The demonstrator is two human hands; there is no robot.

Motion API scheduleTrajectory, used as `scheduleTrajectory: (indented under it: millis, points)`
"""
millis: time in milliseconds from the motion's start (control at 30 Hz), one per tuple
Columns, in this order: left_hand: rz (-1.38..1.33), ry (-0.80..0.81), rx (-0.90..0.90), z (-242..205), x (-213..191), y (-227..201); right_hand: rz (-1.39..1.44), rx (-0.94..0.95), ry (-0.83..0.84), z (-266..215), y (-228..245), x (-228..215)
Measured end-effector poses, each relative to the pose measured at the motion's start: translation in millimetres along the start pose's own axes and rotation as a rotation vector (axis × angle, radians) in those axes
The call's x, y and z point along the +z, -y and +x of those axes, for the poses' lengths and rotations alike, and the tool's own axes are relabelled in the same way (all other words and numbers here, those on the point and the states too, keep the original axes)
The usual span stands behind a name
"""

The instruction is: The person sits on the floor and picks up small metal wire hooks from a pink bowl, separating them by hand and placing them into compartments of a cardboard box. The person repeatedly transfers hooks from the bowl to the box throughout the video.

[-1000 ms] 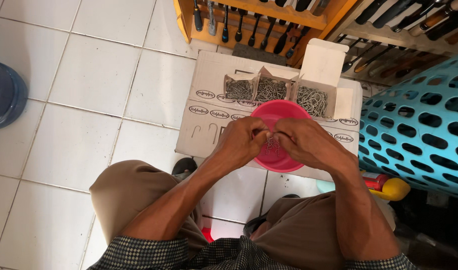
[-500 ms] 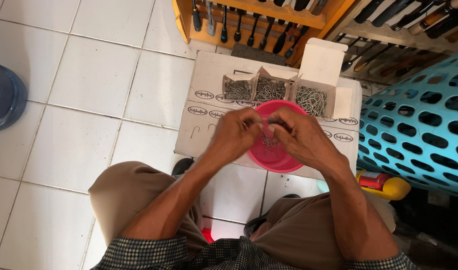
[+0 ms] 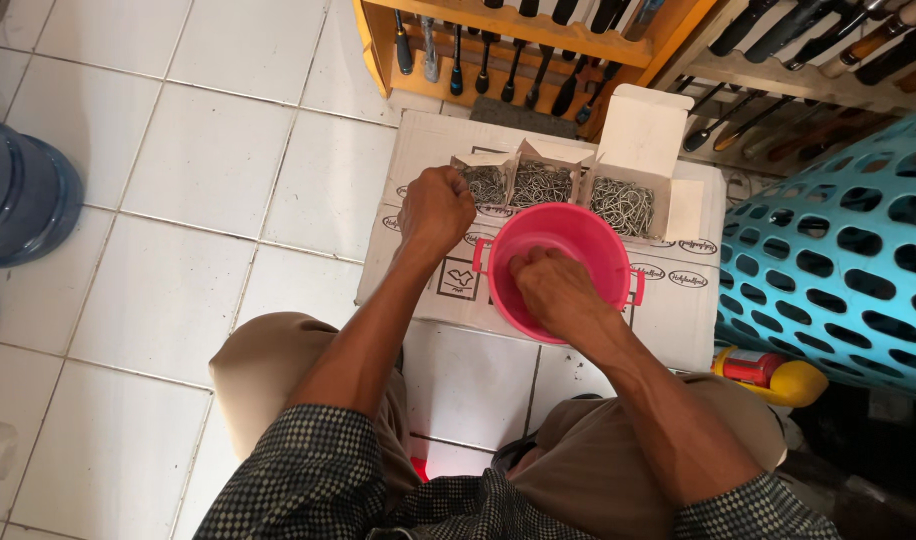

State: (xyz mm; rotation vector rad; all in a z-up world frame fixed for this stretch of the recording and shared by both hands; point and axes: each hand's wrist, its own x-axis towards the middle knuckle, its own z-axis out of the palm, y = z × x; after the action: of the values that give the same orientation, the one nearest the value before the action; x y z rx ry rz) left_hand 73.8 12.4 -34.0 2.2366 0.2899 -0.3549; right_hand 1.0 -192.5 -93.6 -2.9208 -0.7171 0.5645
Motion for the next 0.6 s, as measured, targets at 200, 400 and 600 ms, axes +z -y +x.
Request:
scheduleTrajectory:
  millis: [200,400,600]
  points:
    - [0.066,-0.024,-0.051,37,26,8,0.025,-0.031,-0.02,0,-6,11]
    - [0.162,-0.001,-0.019,6,24,-38,-0.051,-0.055,-0.077,-1,0,8]
    - [0.131,-0.022,-0.046,16,37,-41,-0.09,-0.064,-0.114,-1,4,11]
